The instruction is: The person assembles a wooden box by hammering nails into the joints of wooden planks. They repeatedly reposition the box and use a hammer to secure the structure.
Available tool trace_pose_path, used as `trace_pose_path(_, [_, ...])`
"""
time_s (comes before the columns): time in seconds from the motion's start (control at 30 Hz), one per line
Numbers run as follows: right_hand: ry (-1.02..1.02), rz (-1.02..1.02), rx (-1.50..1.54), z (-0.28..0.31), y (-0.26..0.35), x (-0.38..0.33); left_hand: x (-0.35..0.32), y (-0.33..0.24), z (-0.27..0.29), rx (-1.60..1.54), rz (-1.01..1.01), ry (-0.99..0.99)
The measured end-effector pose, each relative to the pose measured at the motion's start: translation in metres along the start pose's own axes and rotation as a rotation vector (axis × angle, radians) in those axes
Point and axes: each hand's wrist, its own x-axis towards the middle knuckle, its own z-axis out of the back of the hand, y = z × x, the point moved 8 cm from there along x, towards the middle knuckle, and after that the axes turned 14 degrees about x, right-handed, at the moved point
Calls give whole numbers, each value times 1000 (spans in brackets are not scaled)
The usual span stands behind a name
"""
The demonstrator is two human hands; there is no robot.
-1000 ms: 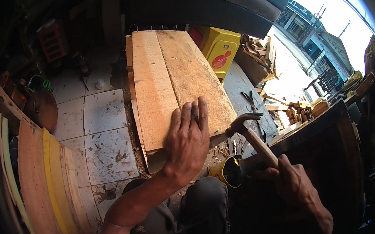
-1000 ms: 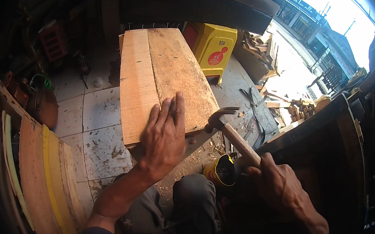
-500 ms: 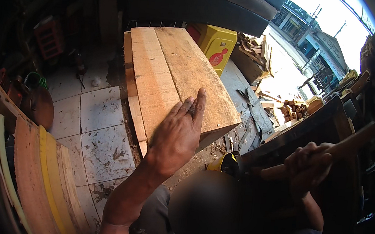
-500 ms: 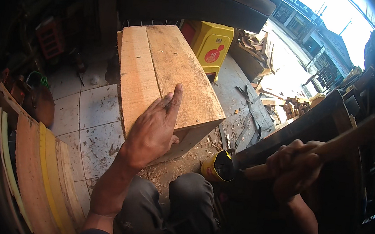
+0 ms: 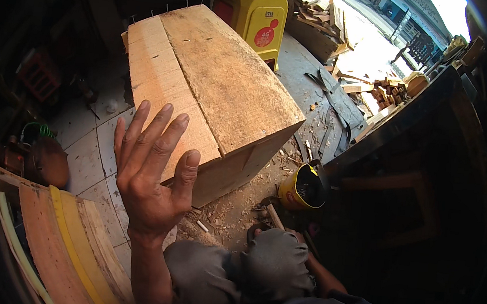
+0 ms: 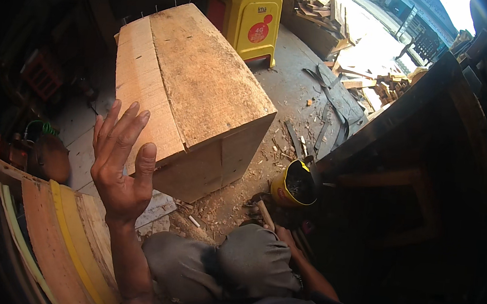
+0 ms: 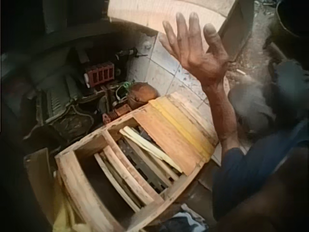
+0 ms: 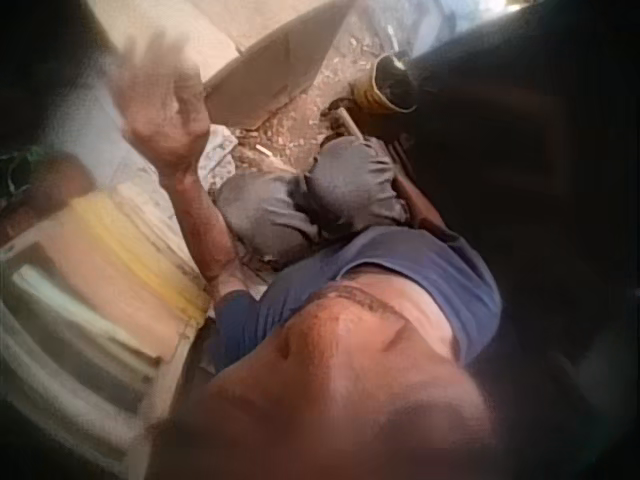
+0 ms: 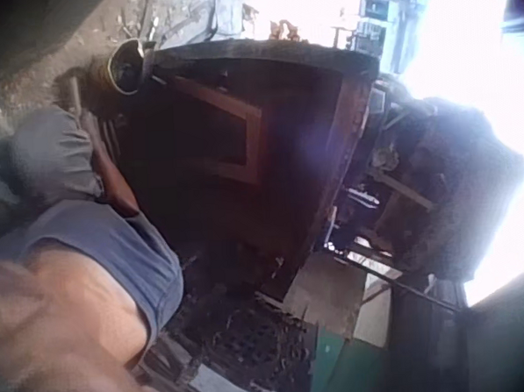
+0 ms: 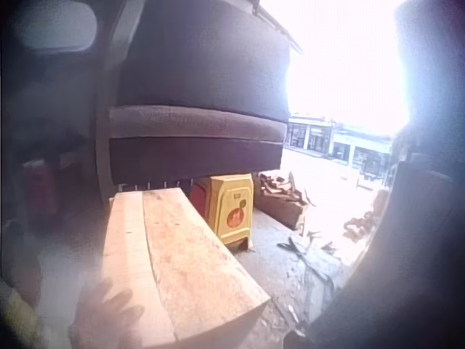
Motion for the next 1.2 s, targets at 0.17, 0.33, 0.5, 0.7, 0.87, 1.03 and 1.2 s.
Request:
trace_pose_path(0.17, [-103, 40, -541, -8, 43, 34, -17, 18, -26, -252, 116, -75])
trace_pose_path(0.33, [-256, 410, -298, 8, 116, 105, -18, 20, -28, -229, 200, -121])
trace_pose_path(0.5, [-370, 264, -559, 58, 159, 218, -17, 21, -31, -208, 234, -154])
trace_pose_path(0.7, [-316, 401, -436, 126, 215, 208, -21, 23, -31, -172, 180, -174])
trace_pose_path(0.87, [-61, 259, -324, 104, 220, 74, -24, 24, -33, -178, 150, -168])
trace_pose_path(1.03, [124, 286, -546, 3, 115, 76, -24, 25, -33, -199, 117, -159])
trace_pose_path(1.2, [-170, 344, -399, -31, 61, 96, -25, 26, -32, -206, 120, -159])
